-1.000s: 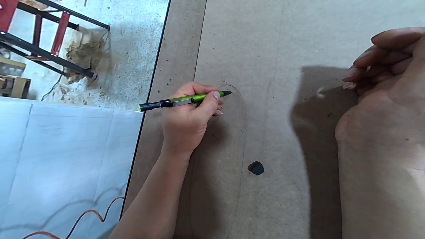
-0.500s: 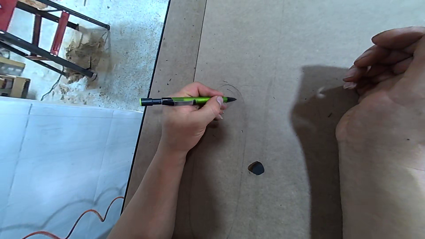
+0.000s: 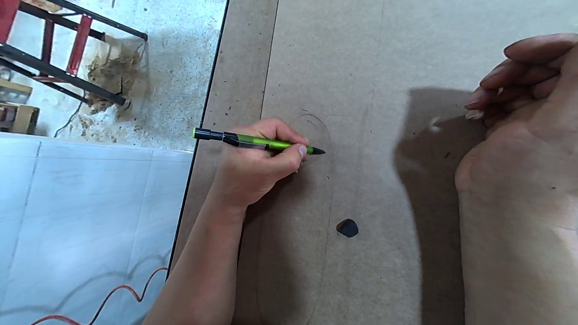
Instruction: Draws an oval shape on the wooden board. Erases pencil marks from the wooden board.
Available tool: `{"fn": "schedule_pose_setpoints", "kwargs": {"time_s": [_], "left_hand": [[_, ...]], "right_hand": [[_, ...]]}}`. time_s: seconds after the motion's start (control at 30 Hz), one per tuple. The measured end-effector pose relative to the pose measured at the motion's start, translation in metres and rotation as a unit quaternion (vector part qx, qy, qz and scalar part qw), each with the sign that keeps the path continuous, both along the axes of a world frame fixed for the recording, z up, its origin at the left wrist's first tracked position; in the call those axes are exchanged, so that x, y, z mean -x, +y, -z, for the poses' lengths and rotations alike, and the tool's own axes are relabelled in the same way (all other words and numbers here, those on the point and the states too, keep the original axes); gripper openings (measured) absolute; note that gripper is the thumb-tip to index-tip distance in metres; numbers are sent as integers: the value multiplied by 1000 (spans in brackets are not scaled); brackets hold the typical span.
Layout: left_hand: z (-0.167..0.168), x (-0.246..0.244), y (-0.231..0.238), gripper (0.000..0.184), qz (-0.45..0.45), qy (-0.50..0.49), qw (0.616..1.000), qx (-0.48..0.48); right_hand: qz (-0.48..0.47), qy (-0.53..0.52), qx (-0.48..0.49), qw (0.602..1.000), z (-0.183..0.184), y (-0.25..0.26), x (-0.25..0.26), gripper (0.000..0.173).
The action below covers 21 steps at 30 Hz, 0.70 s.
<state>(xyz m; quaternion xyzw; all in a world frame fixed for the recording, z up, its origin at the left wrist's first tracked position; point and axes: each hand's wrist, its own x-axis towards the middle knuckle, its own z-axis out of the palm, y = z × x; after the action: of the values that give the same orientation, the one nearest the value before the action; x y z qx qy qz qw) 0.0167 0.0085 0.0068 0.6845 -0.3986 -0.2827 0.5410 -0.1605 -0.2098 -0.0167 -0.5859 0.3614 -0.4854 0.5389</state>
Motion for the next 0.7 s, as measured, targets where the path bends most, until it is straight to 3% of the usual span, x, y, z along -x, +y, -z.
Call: {"fn": "schedule_pose_setpoints", "kwargs": {"time_s": [0.17,0.37,0.53,0.7], "left_hand": [[3,5,-5,6,-57,-23,998,14],[3,2,-2,7,-25,-21,999,16],[4,9,-8,6,-100,-27,994,15],[4,8,-7,6,-91,-28,995,20]], "right_hand": [[6,3,-1,1000,0,0,-1,37],[3,3,-1,1000,0,0,0,38],[-1,-5,-7,1000,-1,1,-1,38],[2,1,-6,1000,-1,1,0,38]]}}
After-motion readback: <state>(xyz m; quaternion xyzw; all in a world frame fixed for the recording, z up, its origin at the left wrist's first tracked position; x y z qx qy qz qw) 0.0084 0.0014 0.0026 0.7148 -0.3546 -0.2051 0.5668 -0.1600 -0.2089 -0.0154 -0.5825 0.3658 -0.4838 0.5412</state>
